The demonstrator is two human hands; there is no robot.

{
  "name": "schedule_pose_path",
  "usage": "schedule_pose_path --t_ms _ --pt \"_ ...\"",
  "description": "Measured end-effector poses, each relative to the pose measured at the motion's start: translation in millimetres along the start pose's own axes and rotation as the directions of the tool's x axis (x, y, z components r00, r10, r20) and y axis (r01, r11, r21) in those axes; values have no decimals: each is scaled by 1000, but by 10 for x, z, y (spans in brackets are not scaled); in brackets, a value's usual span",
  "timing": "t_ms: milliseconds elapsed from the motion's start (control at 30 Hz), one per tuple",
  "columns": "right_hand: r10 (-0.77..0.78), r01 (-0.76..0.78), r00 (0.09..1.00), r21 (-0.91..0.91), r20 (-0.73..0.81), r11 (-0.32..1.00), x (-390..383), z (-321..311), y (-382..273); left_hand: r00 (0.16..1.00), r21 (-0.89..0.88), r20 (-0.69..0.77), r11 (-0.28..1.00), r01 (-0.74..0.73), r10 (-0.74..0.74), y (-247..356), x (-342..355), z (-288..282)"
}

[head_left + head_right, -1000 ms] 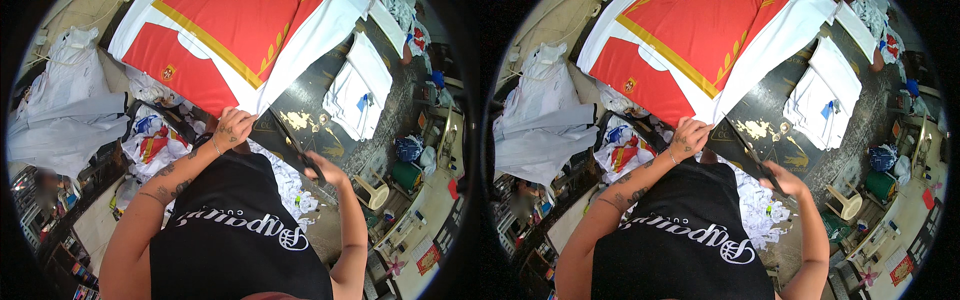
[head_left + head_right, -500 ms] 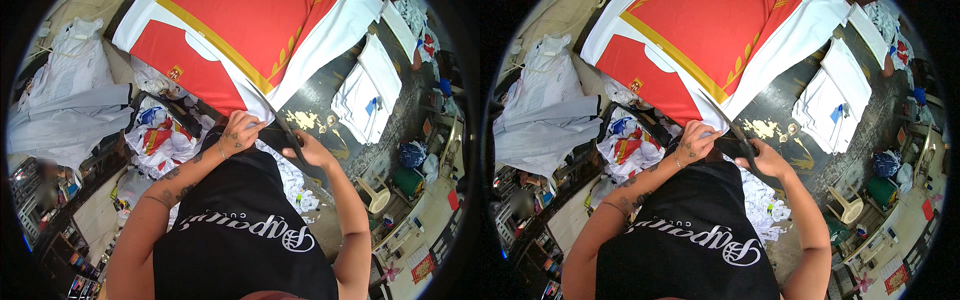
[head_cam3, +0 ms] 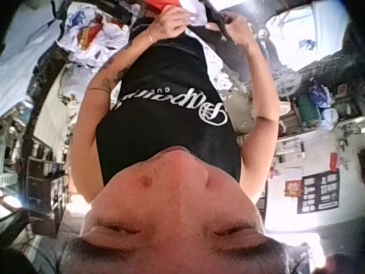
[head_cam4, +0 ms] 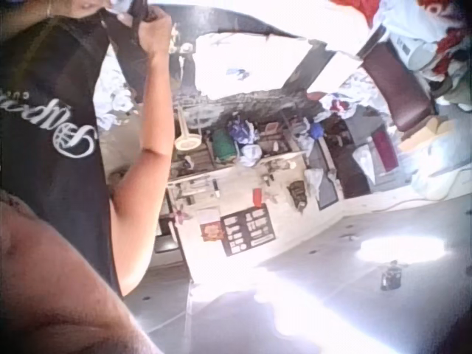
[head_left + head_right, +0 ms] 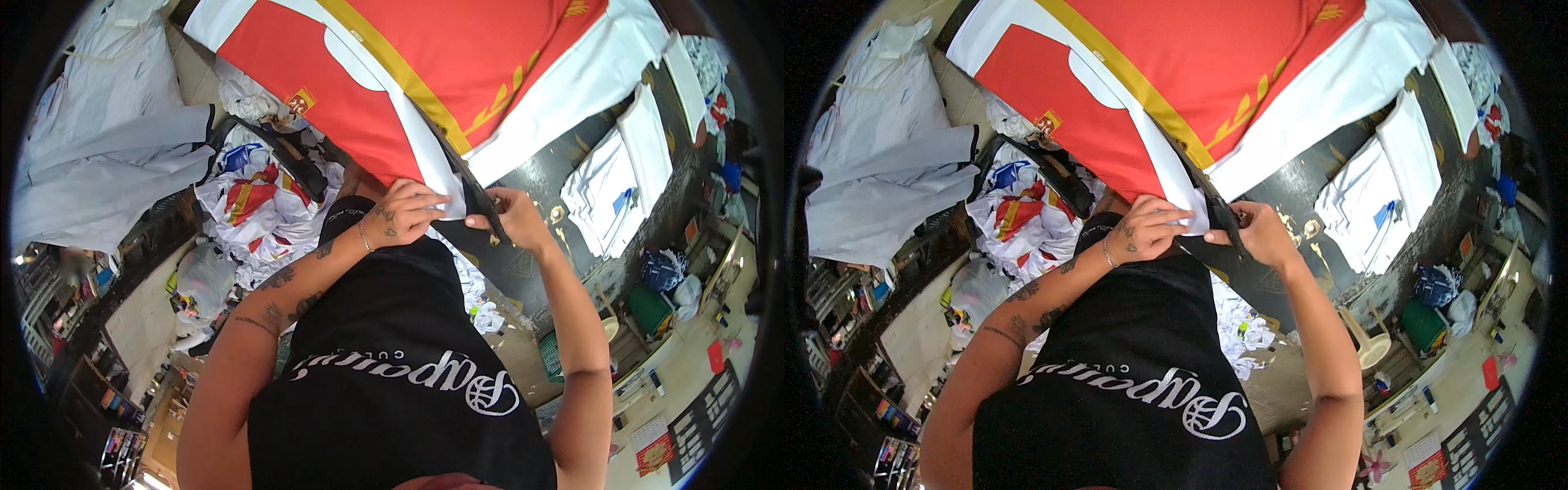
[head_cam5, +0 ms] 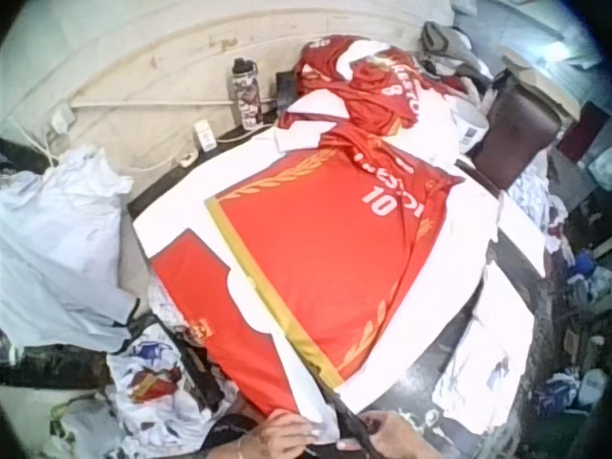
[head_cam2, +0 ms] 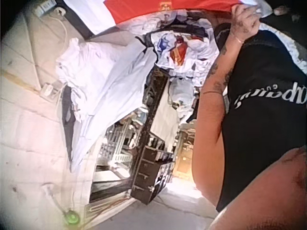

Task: The person uses shears to cut a large white sheet of fabric on a table, then picks up a red and white jersey, cuts a piece from it, and continues cutting the white fabric. The person folds and stacks the cut pieces on the table.

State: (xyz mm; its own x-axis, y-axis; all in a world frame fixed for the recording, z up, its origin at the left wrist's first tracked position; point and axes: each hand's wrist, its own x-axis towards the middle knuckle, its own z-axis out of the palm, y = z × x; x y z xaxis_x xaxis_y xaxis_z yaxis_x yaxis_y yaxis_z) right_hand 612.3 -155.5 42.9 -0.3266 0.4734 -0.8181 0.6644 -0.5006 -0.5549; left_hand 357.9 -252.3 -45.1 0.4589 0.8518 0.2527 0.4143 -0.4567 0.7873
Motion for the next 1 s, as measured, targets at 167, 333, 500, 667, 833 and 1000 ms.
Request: schedule_pose_path --t_ms 167,333,500,667,833,1000 --pt "-72 70 996 -44 -51 997 237 39 -278 999 -27 35 999 -33 34 -126 -88 24" --pt "78 -78 997 -49 -17 996 468 101 -595 998 -78 2 995 -67 68 -166 -101 38" --pt "-166 167 985 16 -44 986 672 138 -966 983 -163 58 973 -165 176 -273 163 -530" --pt "-5 3 999 50 39 999 851 229 -1384 987 368 -68 916 158 -144 -937 377 -1634" --pt "36 -35 999 -29 20 999 1134 262 -1809 982 380 187 919 -100 29 -1348 422 -1877" --pt "-41 37 997 56 61 998 1332 301 -2093 994 267 106 963 -47 19 -1421 340 -1796"
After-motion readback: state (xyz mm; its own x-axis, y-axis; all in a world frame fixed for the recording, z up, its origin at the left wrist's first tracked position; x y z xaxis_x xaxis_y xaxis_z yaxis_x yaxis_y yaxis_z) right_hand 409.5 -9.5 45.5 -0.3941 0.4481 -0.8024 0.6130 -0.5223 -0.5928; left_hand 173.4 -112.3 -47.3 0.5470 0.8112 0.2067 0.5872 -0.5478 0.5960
